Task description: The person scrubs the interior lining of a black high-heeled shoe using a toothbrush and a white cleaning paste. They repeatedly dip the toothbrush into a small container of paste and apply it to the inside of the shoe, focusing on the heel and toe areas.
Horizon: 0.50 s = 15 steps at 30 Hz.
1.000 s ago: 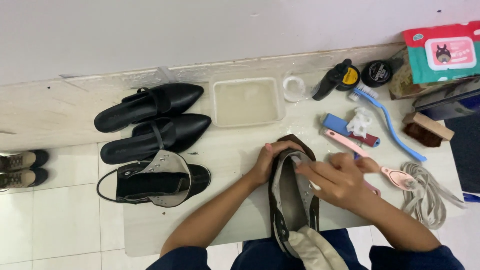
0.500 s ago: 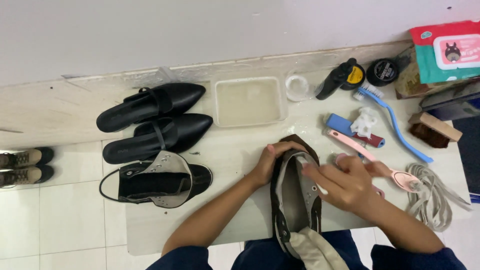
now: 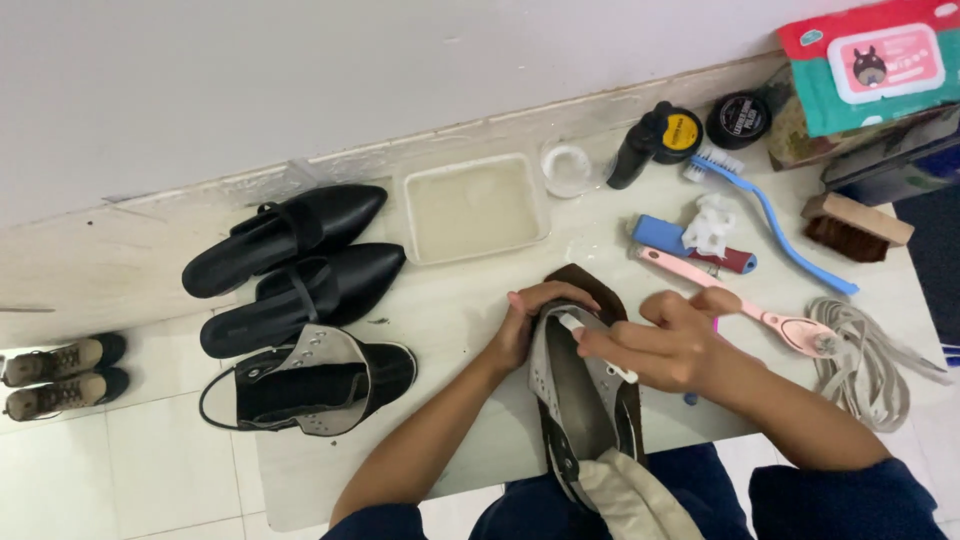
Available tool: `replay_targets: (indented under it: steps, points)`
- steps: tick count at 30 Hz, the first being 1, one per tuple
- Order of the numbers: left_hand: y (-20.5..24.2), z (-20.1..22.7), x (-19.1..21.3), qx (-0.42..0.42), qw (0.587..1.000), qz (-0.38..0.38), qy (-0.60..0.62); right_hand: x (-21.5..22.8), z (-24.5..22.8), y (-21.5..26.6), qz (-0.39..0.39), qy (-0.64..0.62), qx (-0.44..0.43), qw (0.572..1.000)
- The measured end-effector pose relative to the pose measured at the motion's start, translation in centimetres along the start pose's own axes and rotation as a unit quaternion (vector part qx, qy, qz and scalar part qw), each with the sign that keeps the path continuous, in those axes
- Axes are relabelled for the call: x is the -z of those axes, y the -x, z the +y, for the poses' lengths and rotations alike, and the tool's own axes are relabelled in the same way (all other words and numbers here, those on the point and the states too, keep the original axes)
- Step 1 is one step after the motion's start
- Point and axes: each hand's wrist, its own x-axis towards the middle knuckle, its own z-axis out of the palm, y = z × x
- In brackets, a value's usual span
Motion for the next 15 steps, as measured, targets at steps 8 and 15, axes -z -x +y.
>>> replay_targets:
  steps: [8, 15]
  points:
    - [-0.4, 1.0, -0.3, -0.017, 1.000, -0.007, -0.018, -1.6, 0.0, 2.3, 0.011, 0.035, -0.028, 0.999]
    - [-0.1, 0.9, -0.8, -0.012, 1.000, 0.001, -0.015, 0.5, -0.9, 2.5, -0.012, 0.042, -0.030, 0.999]
